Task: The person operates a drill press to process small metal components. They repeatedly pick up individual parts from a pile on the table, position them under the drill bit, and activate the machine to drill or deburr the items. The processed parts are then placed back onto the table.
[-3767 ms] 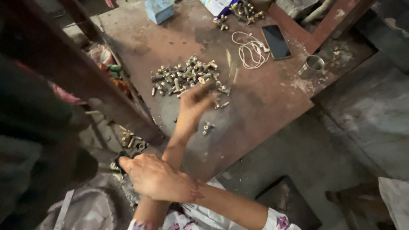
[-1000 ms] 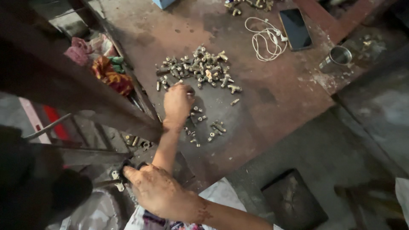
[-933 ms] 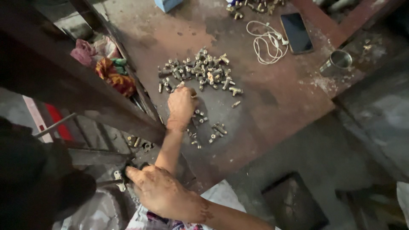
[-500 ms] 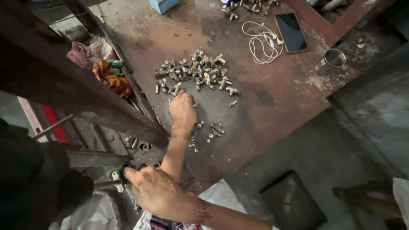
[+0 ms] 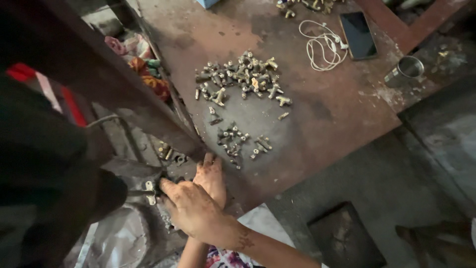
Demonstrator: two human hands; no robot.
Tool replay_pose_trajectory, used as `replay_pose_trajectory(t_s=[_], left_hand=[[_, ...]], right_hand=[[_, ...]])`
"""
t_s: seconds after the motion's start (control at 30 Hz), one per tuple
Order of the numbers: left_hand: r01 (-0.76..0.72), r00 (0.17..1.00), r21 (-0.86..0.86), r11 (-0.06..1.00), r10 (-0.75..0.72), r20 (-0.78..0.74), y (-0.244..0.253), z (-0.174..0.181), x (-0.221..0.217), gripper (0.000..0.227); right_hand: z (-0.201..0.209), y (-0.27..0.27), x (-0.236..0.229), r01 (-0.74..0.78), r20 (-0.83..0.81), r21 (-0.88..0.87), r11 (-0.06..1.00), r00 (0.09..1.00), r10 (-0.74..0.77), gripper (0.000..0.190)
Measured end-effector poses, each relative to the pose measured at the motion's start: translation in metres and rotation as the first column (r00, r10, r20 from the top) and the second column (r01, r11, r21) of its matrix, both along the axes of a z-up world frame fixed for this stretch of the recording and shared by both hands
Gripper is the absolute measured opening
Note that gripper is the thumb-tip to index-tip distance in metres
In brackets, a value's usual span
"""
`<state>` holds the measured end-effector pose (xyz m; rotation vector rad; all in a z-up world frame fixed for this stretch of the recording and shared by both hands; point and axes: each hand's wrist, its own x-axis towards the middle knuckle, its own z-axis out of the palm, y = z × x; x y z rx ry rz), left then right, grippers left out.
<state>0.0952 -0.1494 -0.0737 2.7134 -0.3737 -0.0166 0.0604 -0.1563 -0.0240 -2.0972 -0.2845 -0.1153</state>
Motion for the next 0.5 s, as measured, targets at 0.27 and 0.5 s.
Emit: replay_pose_trajectory(t_s=[0.27,0.5], left_hand=[[-0.059,0.969,0.082,0.995,0.038,0.245,-0.067,0.006,0.135,0.031],[-0.184,0.937,-0.087,0.979,0.201,0.285,-0.061,-0.023,0.178,0.028]], right_hand=[[0.029,-0.012,0.017,-0.096,-0.023,-0.175,0.98,0.995,0.094,0.011],[0.051,-0.021,0.018,-0.203,-0.031,-0.112,0.973,0.979,0.201,0.017]])
